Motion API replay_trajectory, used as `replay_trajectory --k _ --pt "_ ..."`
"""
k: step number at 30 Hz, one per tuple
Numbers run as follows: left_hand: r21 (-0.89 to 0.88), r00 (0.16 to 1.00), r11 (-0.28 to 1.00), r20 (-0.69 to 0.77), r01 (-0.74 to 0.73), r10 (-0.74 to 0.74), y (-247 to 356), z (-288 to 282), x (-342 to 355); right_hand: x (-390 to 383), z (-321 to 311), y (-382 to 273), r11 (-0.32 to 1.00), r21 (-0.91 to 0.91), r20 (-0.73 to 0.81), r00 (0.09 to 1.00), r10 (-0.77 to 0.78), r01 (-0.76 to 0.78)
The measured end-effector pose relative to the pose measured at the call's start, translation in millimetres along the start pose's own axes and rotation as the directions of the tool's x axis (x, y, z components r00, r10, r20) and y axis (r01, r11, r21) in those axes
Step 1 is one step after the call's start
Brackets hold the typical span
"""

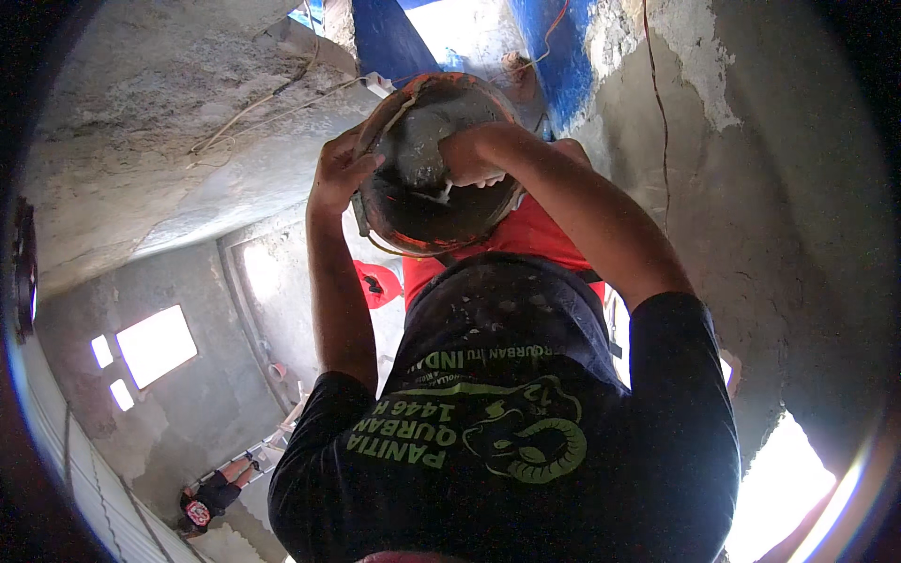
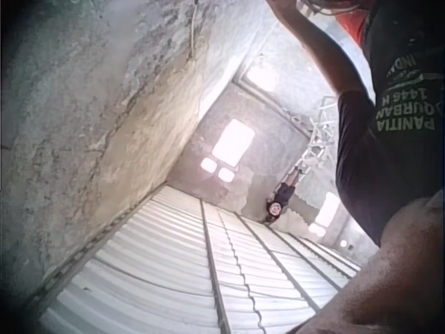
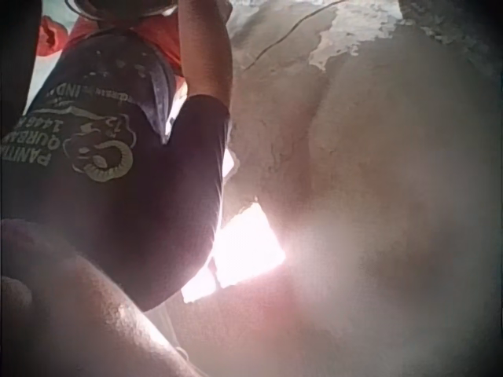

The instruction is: Applying mortar to a wall and smoothing it with a trowel during room renovation.

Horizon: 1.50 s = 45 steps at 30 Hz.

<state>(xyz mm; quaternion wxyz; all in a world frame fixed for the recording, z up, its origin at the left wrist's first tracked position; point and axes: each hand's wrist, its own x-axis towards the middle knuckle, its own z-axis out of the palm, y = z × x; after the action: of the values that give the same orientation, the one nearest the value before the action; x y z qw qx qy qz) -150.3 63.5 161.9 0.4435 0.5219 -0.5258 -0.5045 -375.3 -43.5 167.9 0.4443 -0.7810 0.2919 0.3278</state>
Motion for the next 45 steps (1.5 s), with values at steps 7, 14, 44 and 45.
replay_trajectory --k 7,14,44,45 --pt "0.001 0.997 0.997 -0.016 0.078 -0.078 9.4 6.1 7.7 0.4 6.7 51.0 0.922 0.270 -0.068 0.961 -0.269 0.278" --pt "0.016 0.997 0.999 -0.067 0.049 -0.048 12.3 10.2 12.3 -40.6 91.7 136.7 0.238 0.964 -0.004 0.904 -0.427 0.117" --pt "0.018 0.986 0.990 -0.092 0.138 -0.136 -0.3 -4.6 20.8 -175.9 78.5 230.3 0.486 0.438 -0.864 -0.204 0.461 -0.756" --pt "0.018 0.986 0.989 -0.089 0.145 -0.143 -1.5 -6.3 18.2 -174.1 84.4 225.3 0.484 0.437 -0.862 -0.200 0.466 -0.758"
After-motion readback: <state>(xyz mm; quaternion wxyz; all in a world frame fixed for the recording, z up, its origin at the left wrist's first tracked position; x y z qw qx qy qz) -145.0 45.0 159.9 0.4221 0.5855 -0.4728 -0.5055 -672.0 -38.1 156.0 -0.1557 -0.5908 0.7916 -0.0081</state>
